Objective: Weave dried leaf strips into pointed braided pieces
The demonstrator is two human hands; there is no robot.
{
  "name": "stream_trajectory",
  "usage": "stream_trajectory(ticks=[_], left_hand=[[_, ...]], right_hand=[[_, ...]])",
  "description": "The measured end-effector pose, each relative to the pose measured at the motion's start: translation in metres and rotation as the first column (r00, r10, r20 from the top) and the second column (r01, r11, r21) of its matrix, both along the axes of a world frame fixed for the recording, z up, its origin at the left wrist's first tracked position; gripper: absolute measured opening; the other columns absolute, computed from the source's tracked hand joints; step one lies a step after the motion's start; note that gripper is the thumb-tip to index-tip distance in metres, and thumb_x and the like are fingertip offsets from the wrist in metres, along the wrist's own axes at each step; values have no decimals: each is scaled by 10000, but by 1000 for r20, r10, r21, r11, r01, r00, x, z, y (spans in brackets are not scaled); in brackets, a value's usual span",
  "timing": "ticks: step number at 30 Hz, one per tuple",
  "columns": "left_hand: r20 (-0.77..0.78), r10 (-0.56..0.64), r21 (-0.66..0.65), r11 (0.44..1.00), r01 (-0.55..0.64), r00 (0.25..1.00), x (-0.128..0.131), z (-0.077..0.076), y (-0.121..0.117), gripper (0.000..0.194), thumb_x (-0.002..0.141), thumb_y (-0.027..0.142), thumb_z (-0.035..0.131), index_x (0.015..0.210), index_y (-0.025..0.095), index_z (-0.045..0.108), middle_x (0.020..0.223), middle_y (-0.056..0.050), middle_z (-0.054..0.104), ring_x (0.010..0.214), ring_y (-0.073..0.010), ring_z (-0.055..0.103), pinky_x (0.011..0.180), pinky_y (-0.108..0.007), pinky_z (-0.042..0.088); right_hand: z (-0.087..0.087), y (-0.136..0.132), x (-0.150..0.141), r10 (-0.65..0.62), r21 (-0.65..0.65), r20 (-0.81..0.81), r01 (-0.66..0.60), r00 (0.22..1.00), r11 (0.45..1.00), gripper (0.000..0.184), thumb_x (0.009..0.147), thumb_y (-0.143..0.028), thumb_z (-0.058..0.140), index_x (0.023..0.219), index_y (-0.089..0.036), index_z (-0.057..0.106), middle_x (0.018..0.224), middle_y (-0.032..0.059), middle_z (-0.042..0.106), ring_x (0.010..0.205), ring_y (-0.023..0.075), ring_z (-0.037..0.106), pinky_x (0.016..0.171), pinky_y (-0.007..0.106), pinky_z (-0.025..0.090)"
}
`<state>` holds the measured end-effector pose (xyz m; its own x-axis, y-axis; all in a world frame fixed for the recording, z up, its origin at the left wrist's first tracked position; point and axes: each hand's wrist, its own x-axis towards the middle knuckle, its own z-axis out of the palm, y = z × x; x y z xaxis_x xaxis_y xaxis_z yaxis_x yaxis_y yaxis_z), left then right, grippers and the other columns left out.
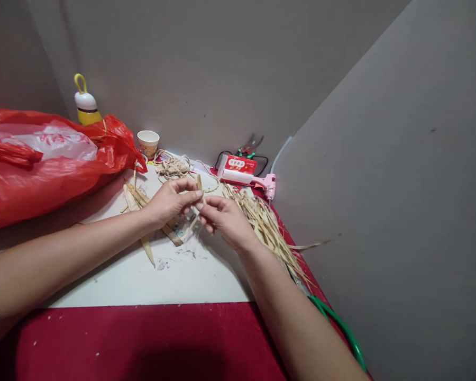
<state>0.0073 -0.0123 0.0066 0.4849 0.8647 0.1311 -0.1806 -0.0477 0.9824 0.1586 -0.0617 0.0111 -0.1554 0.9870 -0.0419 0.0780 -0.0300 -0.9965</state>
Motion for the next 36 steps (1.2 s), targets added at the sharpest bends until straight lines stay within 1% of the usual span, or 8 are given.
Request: stream_trajectory(ticks=[7, 11, 18, 23, 27, 30, 33, 36], left_hand=[[-235, 44, 93, 995, -22, 971, -12, 3, 21, 155, 783, 309, 634, 865, 184, 593, 768, -3, 637, 485, -80, 505, 454, -210, 360], [-712, -179, 163, 898, 408, 679, -31, 16, 31, 106, 643, 258, 719, 633, 190, 639, 573, 15, 602, 489, -108, 479, 486, -222, 312], [-940, 92, 252, 839, 483, 330, -41, 25, 29, 110, 512, 109, 644, 528, 216, 626, 515, 0, 573, 463, -130, 408, 521, -257, 272], [-971, 119, 219, 791, 571, 207, -41, 26, 30, 95, 615, 169, 583, 652, 208, 661, 650, -37, 643, 558, -163, 505, 548, -261, 315], [-944, 248, 328, 751, 574, 216, -41, 38, 28, 163, 756, 259, 527, 793, 192, 671, 751, -66, 677, 606, -171, 533, 566, -262, 341], [-876, 380, 480, 748, 458, 298, -40, 42, 27, 233, 812, 291, 496, 931, 184, 665, 826, -84, 694, 630, -173, 550, 565, -261, 343], [-799, 485, 596, 721, 355, 356, -40, 42, 28, 247, 829, 277, 500, 977, 183, 674, 896, -92, 706, 695, -179, 581, 589, -260, 353], [-739, 475, 640, 716, 279, 477, -44, 47, 30, 199, 800, 241, 555, 926, 180, 696, 857, -69, 708, 711, -167, 592, 635, -257, 385]], right_hand=[[58, -19, 59, -362, 405, 306, 223, 880, 887, 302, 790, -480, 654, 750, -187, 714, 671, 13, 626, 504, 82, 470, 458, 210, 349], [93, -42, 99, -634, 607, 432, 313, 641, 731, 298, 810, -447, 618, 678, -200, 718, 669, 41, 664, 588, 131, 552, 539, 244, 394], [71, -28, 127, -327, 210, 860, 312, 391, 927, 331, 826, -307, 532, 567, -166, 681, 555, 40, 654, 477, 122, 508, 505, 255, 347], [59, -16, 134, -216, 119, 937, 331, 273, 936, 378, 852, -417, 521, 688, -139, 718, 600, 75, 664, 466, 137, 533, 508, 264, 362], [72, -27, 125, -375, 274, 887, 347, 269, 897, 412, 865, -458, 505, 1021, -149, 727, 802, 100, 719, 590, 168, 618, 571, 267, 418], [72, -31, 105, -403, 339, 828, 223, 391, 914, 399, 863, -448, 510, 1055, -165, 715, 860, 93, 725, 680, 186, 644, 612, 274, 448], [55, -24, 82, -165, 200, 810, -1, 563, 980, 362, 865, -427, 514, 1039, -183, 718, 889, 74, 732, 709, 183, 657, 643, 276, 472], [31, -10, 71, 94, -19, 832, -141, 547, 990, 326, 870, -380, 516, 1035, -185, 719, 883, 72, 737, 701, 180, 660, 663, 288, 478]])
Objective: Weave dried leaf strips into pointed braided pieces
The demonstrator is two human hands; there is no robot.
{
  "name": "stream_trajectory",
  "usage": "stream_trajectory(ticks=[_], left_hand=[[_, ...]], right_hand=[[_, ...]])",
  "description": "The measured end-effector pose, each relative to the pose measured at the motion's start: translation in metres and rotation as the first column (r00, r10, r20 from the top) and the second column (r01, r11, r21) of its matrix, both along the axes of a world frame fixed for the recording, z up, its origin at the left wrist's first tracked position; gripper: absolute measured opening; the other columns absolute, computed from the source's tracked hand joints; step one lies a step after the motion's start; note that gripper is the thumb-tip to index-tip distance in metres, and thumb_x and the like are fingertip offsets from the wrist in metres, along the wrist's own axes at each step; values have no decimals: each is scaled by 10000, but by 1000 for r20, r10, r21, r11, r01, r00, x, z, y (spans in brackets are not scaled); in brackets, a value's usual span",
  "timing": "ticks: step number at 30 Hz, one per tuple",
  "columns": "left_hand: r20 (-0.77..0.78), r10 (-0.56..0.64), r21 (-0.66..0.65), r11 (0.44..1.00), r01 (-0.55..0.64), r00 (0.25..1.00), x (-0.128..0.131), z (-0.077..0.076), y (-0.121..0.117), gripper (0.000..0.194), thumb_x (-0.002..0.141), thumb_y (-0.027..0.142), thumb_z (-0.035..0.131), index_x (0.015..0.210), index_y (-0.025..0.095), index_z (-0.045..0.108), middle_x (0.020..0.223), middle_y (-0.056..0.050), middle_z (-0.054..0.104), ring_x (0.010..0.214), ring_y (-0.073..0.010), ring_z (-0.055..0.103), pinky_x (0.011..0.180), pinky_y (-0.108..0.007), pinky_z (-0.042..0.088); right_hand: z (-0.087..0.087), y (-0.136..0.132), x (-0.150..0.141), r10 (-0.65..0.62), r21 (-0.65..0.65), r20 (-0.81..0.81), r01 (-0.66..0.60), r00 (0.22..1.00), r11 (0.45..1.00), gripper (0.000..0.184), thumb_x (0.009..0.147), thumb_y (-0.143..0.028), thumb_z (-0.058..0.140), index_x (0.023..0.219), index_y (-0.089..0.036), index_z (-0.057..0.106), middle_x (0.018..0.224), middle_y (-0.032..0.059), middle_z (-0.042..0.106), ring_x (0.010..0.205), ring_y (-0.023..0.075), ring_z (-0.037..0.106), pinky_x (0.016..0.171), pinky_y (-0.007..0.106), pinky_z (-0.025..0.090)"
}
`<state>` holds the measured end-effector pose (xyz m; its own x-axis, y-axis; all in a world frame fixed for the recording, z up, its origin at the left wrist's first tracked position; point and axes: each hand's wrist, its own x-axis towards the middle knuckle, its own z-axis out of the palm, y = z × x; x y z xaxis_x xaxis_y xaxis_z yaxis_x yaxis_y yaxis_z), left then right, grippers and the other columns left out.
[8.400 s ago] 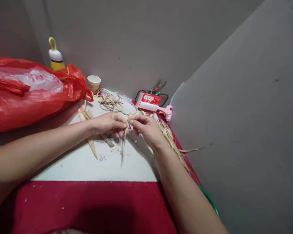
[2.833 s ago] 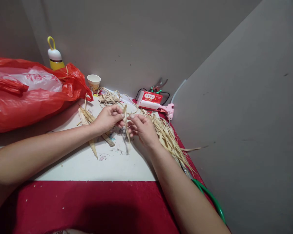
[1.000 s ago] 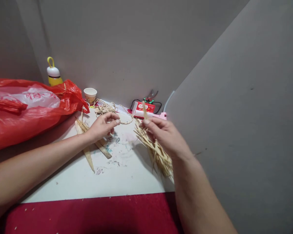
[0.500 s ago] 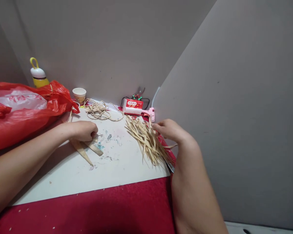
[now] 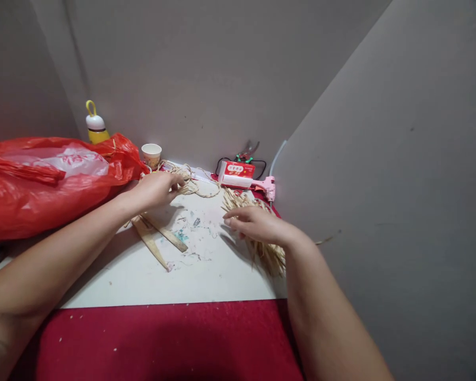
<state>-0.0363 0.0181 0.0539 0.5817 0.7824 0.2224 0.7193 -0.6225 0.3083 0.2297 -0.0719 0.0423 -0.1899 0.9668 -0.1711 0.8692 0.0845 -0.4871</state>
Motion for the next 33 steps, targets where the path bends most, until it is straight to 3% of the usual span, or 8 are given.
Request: stream_trajectory(ticks=[3, 6, 10, 15, 18, 21, 27, 33], left_hand=[[286, -62, -66, 994, 84, 956, -4, 11, 0, 133, 762, 210, 611, 851, 155, 693, 770, -44, 688, 702, -145, 592, 666, -249, 421], [571, -6, -175, 976, 129, 821, -6, 24, -6, 117, 764, 202, 631, 848, 137, 680, 752, -37, 677, 694, -130, 597, 664, -245, 453], [764, 172, -343, 925, 167, 621, -2, 31, -14, 117, 747, 174, 669, 860, 142, 675, 731, -22, 664, 665, -115, 600, 635, -240, 483], [840, 284, -491, 760, 425, 463, 11, 8, -12, 197, 673, 202, 762, 843, 138, 685, 764, -23, 666, 685, -119, 616, 640, -261, 508], [810, 352, -574, 642, 509, 470, 21, -13, -10, 236, 623, 200, 796, 810, 126, 673, 755, -22, 658, 672, -121, 616, 635, -272, 511], [786, 412, -617, 572, 540, 461, 30, -31, -12, 309, 609, 198, 806, 862, 122, 648, 775, -28, 658, 679, -117, 617, 631, -260, 503], [747, 422, -660, 561, 500, 513, 41, -57, -18, 486, 587, 226, 844, 955, 180, 530, 589, 76, 551, 442, -50, 477, 456, -167, 350], [709, 445, -701, 536, 471, 548, 45, -60, -19, 261, 636, 102, 745, 830, 140, 574, 527, 39, 576, 411, -44, 465, 431, -153, 346]], right_hand=[[-14, 11, 6, -83, 21, 182, 81, 980, 997, 283, 858, -339, 536, 982, -175, 731, 915, 108, 734, 784, 216, 663, 689, 311, 470], [-14, 13, 13, -183, 173, 196, 150, 963, 973, 252, 845, -335, 555, 934, -180, 733, 932, 119, 727, 796, 229, 658, 676, 321, 470], [-8, 7, -12, -96, 335, -274, 189, 957, 923, 272, 850, -395, 572, 942, -180, 710, 835, 71, 718, 633, 162, 638, 589, 285, 487], [-16, 1, -69, 23, 182, -710, 152, 704, 972, 306, 792, -449, 649, 930, -179, 692, 881, 50, 719, 640, 136, 650, 520, 239, 480], [-28, 1, -85, -37, 51, -812, 134, 582, 990, 279, 739, -426, 689, 839, -165, 684, 719, 14, 683, 558, 110, 592, 481, 215, 438], [-40, 4, -87, -113, -12, -834, 188, 540, 982, 233, 708, -385, 697, 740, -158, 656, 537, -29, 588, 438, 87, 487, 446, 217, 388], [-58, 13, -83, -172, 26, -811, 327, 560, 945, 222, 657, -342, 709, 606, -177, 570, 451, -52, 516, 397, 81, 425, 423, 217, 330], [-66, 13, -81, -198, -21, -830, 326, 521, 945, 272, 643, -392, 744, 653, -184, 568, 449, -59, 530, 350, 81, 415, 361, 210, 318]])
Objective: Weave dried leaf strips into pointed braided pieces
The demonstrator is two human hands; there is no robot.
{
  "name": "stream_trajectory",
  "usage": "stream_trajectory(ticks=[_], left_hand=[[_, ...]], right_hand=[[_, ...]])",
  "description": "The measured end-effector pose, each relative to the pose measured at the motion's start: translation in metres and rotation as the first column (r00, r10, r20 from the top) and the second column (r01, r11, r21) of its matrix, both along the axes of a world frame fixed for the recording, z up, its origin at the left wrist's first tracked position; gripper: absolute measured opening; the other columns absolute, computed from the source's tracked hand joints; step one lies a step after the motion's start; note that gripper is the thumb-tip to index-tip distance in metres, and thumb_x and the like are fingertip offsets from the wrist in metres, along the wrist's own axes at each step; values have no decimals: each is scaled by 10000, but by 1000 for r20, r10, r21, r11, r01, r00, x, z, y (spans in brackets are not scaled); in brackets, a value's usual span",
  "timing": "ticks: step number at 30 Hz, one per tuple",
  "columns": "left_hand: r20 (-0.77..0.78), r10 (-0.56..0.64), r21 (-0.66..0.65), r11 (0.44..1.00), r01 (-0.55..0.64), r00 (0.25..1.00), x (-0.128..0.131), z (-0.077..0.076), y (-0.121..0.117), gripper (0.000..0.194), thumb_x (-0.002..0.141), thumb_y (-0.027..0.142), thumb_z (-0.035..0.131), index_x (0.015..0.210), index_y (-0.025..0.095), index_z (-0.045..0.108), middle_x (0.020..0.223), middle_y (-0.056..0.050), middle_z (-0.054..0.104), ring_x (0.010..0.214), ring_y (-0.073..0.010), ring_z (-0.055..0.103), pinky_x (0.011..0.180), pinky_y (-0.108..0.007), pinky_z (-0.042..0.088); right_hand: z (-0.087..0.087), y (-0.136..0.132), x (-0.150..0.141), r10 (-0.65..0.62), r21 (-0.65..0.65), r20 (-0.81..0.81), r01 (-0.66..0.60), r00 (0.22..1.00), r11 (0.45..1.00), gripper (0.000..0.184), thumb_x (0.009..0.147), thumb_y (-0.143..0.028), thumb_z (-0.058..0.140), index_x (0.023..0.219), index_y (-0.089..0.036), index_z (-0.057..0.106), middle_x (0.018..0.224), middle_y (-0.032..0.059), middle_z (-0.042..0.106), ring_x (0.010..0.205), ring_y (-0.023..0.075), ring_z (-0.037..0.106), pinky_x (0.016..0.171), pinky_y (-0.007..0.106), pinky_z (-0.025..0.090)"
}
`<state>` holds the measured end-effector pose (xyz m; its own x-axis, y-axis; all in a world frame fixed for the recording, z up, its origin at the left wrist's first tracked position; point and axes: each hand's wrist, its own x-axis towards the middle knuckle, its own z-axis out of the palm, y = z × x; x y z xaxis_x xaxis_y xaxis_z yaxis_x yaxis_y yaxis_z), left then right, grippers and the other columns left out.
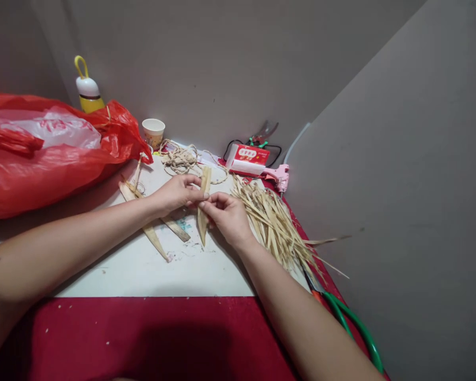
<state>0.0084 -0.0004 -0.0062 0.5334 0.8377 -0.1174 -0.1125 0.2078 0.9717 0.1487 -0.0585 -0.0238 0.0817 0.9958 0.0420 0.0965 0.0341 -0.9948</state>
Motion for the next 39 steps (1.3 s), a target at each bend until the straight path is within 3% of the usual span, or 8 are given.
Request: stream_trajectory(ticks=[5, 10, 15, 19, 24, 27, 31, 39], left_hand=[[2, 10, -38, 999, -10, 1000, -2, 1, 6, 104, 663, 55, 645, 732, 126, 613, 554, 1, 603, 467, -69, 537, 509, -193, 466], [-4, -27, -16, 1000, 27, 1000, -2, -1, 9, 57, 654, 78, 658, 699, 112, 646, 595, -18, 624, 500, -72, 553, 518, -190, 475], [-38, -12, 109, 994, 16, 999, -1, -3, 6, 72, 669, 111, 682, 737, 117, 659, 557, 13, 602, 457, -57, 511, 466, -164, 405], [-81, -66, 188, 979, 80, 995, 1, -7, 4, 165, 646, 142, 733, 799, 115, 678, 577, 14, 631, 473, -67, 531, 480, -170, 405], [-59, -47, 107, 993, 53, 997, 3, -3, 0, 80, 686, 129, 664, 764, 115, 671, 597, -4, 649, 457, -68, 534, 456, -170, 386], [-58, -36, 54, 998, 39, 998, 3, 1, -2, 23, 688, 127, 662, 700, 123, 642, 525, 22, 582, 425, -56, 484, 431, -166, 345], [-59, -31, 83, 996, 36, 998, 1, 0, -3, 156, 694, 188, 726, 637, 133, 591, 482, 53, 501, 409, -37, 410, 431, -169, 312], [-42, 40, 41, 998, -38, 998, 1, 1, 0, 137, 714, 98, 661, 627, 140, 564, 443, 62, 477, 391, -40, 388, 433, -174, 281]], right_hand=[[-6, 2, 3, -26, -8, -23, 26, 999, 1000, 323, 662, -468, 742, 693, -181, 596, 475, -52, 556, 355, 80, 434, 345, 203, 355], [-10, 4, 4, -48, -13, -57, 48, 997, 999, 345, 679, -495, 729, 706, -183, 584, 486, -59, 551, 361, 75, 439, 339, 192, 350], [-7, 3, 2, -98, 27, -17, 98, 995, 995, 337, 673, -467, 744, 754, -180, 586, 531, -50, 573, 409, 83, 474, 369, 197, 385], [-7, 4, 3, -139, 69, -36, 141, 990, 988, 311, 652, -422, 750, 771, -182, 592, 573, -49, 580, 444, 84, 480, 384, 200, 392], [-9, 6, 4, -156, 42, -74, 159, 985, 986, 279, 643, -407, 733, 739, -187, 592, 561, -47, 572, 440, 96, 485, 371, 211, 385], [-8, 5, 2, -156, 53, -48, 158, 987, 986, 258, 653, -395, 724, 728, -187, 592, 548, -48, 570, 428, 89, 473, 377, 209, 382], [-7, 3, 0, -147, 80, -11, 147, 989, 986, 233, 672, -384, 709, 710, -187, 590, 508, -59, 545, 403, 74, 431, 384, 203, 376], [-14, 8, 5, -126, 33, -136, 132, 983, 991, 284, 661, -421, 742, 769, -188, 621, 552, -41, 594, 447, 103, 512, 381, 208, 404]])
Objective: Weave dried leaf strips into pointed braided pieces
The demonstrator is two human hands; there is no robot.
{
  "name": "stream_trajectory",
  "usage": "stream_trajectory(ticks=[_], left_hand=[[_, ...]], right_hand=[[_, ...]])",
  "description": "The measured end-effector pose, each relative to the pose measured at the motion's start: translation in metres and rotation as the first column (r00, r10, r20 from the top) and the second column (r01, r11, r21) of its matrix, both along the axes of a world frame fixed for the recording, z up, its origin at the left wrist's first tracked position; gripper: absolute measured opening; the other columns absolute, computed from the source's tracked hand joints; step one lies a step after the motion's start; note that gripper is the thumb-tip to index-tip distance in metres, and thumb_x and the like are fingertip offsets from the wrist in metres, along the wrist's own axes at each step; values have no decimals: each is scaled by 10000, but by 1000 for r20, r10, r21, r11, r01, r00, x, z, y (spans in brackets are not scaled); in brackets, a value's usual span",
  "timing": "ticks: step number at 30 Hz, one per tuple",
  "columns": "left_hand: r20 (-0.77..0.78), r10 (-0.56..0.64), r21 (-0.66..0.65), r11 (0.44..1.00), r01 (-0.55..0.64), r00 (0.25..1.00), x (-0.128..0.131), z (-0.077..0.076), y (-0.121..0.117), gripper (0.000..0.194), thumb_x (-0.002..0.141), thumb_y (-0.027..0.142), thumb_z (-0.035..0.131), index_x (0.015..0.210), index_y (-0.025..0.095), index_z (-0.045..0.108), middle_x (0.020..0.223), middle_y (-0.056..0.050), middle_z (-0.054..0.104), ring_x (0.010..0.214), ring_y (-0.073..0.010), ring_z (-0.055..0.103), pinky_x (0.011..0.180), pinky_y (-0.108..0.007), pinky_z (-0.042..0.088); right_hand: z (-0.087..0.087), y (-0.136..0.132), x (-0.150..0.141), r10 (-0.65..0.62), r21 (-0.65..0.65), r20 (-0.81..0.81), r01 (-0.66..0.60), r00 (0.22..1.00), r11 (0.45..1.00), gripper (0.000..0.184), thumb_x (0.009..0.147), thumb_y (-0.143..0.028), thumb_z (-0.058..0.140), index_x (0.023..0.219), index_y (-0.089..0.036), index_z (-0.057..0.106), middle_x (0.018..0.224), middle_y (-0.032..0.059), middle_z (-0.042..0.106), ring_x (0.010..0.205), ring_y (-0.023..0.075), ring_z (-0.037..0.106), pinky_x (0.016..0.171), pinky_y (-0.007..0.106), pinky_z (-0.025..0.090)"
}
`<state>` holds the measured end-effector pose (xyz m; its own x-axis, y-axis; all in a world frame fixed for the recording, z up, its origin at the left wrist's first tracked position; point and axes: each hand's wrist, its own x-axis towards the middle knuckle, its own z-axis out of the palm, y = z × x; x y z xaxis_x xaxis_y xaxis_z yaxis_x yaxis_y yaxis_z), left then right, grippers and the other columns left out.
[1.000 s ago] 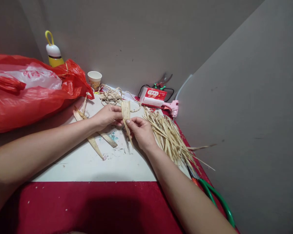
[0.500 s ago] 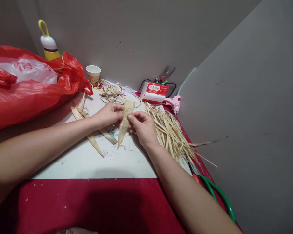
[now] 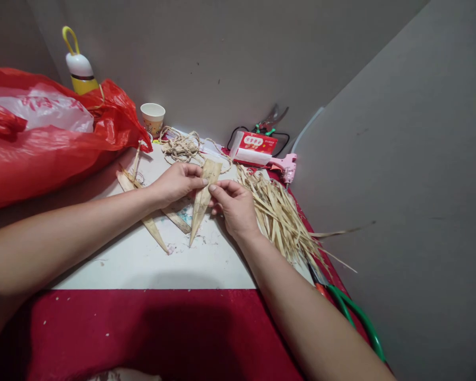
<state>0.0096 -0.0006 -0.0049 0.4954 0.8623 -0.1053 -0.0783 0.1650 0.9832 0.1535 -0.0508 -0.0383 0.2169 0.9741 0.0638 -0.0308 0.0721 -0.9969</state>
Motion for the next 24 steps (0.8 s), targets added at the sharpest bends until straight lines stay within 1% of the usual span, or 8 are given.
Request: stream_trajectory(ticks=[3, 8, 12, 15, 18, 21, 24], left_hand=[[9, -10, 3, 1000, 10, 1000, 0, 2, -2, 139, 704, 106, 679, 629, 139, 566, 450, 62, 482, 391, -38, 387, 433, -174, 278], [6, -35, 14, 999, 35, 999, -1, 1, -2, 156, 687, 159, 724, 642, 135, 576, 480, 51, 506, 407, -37, 389, 436, -178, 283], [-43, -31, 119, 992, 36, 999, -2, -2, 1, 139, 688, 174, 718, 641, 127, 596, 506, 43, 510, 436, -43, 403, 448, -180, 286], [-108, -40, 213, 975, 63, 993, -2, -5, 4, 114, 713, 168, 677, 634, 124, 606, 528, 34, 523, 468, -57, 432, 471, -186, 312], [-179, -33, 278, 957, 83, 983, -2, -5, 5, 102, 732, 171, 647, 648, 123, 615, 541, 32, 534, 480, -64, 437, 472, -189, 309], [-210, -32, 312, 945, 98, 977, -3, -4, 3, 87, 728, 158, 634, 650, 124, 613, 557, 36, 542, 488, -64, 439, 472, -187, 310], [-196, -43, 311, 945, 104, 980, -2, -2, 1, 75, 718, 144, 629, 650, 122, 609, 565, 39, 542, 492, -61, 434, 477, -185, 319]], right_hand=[[1, 0, 1, 2, 9, -25, -2, 1000, 1000, 265, 658, -399, 749, 760, -186, 628, 554, -38, 600, 457, 102, 525, 388, 203, 412], [2, -1, 0, 16, -8, 25, -16, 1000, 1000, 243, 694, -414, 711, 745, -185, 647, 546, -24, 611, 458, 111, 539, 411, 217, 432], [3, -3, -1, 7, 1, 80, -7, 997, 1000, 249, 680, -415, 715, 724, -180, 644, 536, -24, 604, 454, 116, 546, 417, 222, 435], [6, -4, -2, -11, -5, 139, 12, 990, 1000, 236, 679, -403, 705, 708, -177, 642, 530, -20, 604, 441, 112, 536, 428, 227, 441], [8, -5, -3, -18, -8, 187, 20, 982, 1000, 217, 684, -387, 684, 692, -174, 642, 512, -19, 597, 425, 109, 519, 439, 232, 445], [9, -5, -3, -23, -5, 214, 25, 977, 1000, 207, 691, -378, 668, 668, -176, 631, 507, -22, 588, 413, 104, 501, 430, 230, 432], [10, -6, -3, -21, 8, 230, 20, 973, 1000, 199, 700, -367, 658, 651, -181, 610, 507, -28, 579, 404, 97, 484, 423, 226, 415]])
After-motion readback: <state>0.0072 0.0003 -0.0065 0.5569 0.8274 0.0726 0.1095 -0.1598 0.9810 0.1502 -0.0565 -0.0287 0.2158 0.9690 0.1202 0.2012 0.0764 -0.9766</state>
